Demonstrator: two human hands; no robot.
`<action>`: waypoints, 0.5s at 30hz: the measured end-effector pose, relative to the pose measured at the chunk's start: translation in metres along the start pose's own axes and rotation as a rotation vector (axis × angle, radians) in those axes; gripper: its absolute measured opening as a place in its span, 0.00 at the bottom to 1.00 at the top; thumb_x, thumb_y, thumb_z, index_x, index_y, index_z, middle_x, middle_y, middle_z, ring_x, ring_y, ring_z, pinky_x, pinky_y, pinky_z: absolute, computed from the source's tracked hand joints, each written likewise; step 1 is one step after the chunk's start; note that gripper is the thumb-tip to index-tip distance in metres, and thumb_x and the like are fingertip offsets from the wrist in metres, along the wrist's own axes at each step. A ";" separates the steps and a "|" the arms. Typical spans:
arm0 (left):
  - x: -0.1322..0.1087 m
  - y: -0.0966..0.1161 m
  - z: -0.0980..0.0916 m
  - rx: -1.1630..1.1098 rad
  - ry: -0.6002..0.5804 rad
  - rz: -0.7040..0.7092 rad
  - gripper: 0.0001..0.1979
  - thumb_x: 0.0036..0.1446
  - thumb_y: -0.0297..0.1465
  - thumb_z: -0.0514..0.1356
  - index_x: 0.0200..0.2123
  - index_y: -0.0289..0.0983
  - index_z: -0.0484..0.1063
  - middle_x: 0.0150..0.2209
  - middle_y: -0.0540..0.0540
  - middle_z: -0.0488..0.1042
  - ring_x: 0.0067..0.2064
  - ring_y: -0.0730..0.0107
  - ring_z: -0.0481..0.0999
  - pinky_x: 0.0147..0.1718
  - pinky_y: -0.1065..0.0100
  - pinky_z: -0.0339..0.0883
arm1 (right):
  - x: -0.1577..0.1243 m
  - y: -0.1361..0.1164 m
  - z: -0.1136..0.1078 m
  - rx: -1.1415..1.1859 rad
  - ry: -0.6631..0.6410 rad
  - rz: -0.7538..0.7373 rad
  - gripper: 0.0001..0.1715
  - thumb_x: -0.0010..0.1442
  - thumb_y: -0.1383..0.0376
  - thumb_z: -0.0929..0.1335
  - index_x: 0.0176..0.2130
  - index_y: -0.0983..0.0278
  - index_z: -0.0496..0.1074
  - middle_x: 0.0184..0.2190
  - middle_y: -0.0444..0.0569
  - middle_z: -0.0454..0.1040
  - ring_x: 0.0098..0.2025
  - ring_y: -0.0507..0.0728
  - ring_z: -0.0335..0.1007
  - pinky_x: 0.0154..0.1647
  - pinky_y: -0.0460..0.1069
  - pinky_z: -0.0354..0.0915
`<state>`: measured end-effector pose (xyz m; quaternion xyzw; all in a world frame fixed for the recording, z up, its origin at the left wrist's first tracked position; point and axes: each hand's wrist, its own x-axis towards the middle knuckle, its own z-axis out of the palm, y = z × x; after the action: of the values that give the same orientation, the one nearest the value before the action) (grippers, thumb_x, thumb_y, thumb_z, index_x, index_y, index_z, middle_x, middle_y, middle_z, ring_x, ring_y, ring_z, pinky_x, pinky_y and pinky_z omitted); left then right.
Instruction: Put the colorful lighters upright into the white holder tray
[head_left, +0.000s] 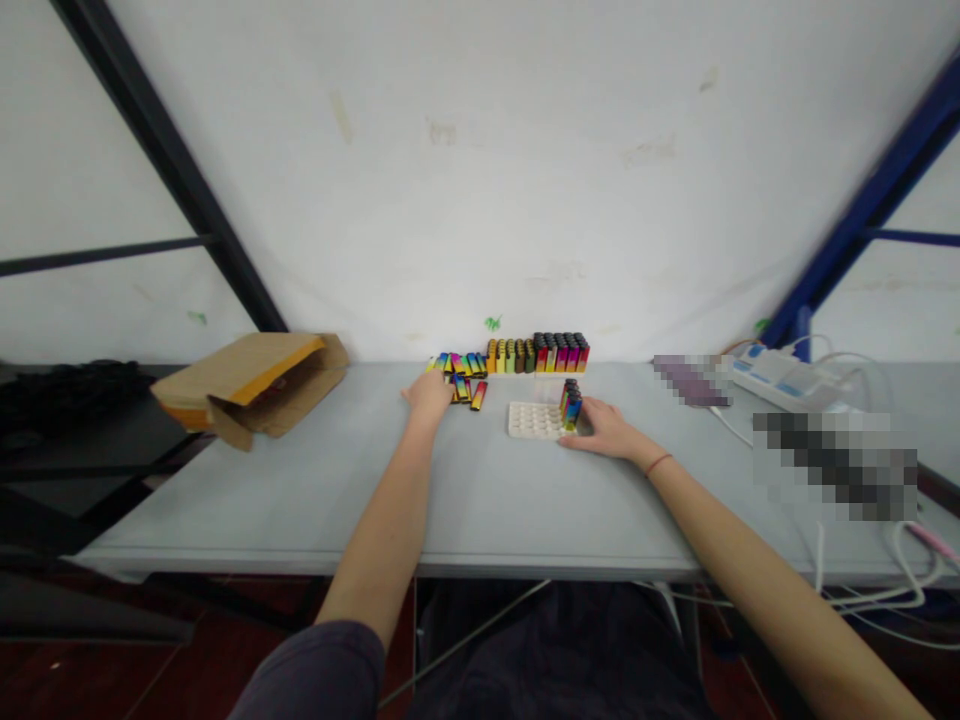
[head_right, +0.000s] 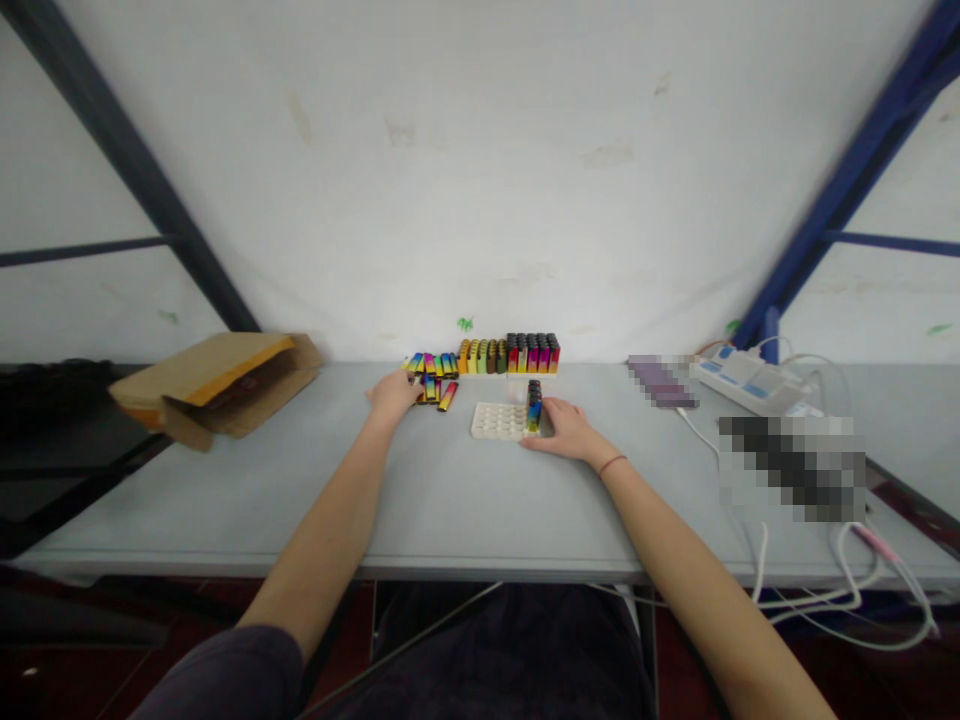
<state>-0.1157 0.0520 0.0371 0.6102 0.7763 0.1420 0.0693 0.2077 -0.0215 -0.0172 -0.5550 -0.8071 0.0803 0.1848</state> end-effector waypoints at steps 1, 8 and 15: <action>0.000 0.000 0.000 -0.005 0.005 0.003 0.16 0.58 0.33 0.58 0.48 0.39 0.77 0.51 0.34 0.79 0.55 0.45 0.76 0.51 0.52 0.66 | 0.000 0.000 0.000 0.003 0.001 0.001 0.39 0.55 0.44 0.71 0.57 0.66 0.68 0.56 0.63 0.73 0.55 0.72 0.70 0.57 0.63 0.63; 0.007 0.004 0.002 -0.216 0.181 0.100 0.16 0.64 0.26 0.51 0.48 0.31 0.75 0.52 0.28 0.76 0.57 0.49 0.74 0.55 0.57 0.66 | 0.001 0.000 -0.001 0.014 -0.018 0.004 0.41 0.55 0.44 0.72 0.57 0.67 0.68 0.56 0.64 0.73 0.56 0.73 0.70 0.58 0.63 0.62; -0.005 0.040 0.010 -1.173 -0.153 0.218 0.13 0.63 0.27 0.57 0.51 0.36 0.66 0.43 0.42 0.79 0.40 0.69 0.79 0.43 0.66 0.71 | 0.001 0.003 0.001 0.005 -0.003 -0.010 0.40 0.55 0.44 0.72 0.56 0.68 0.69 0.54 0.64 0.74 0.53 0.71 0.71 0.56 0.62 0.63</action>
<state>-0.0743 0.0576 0.0401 0.5547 0.4940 0.5088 0.4352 0.2092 -0.0192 -0.0192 -0.5506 -0.8098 0.0820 0.1855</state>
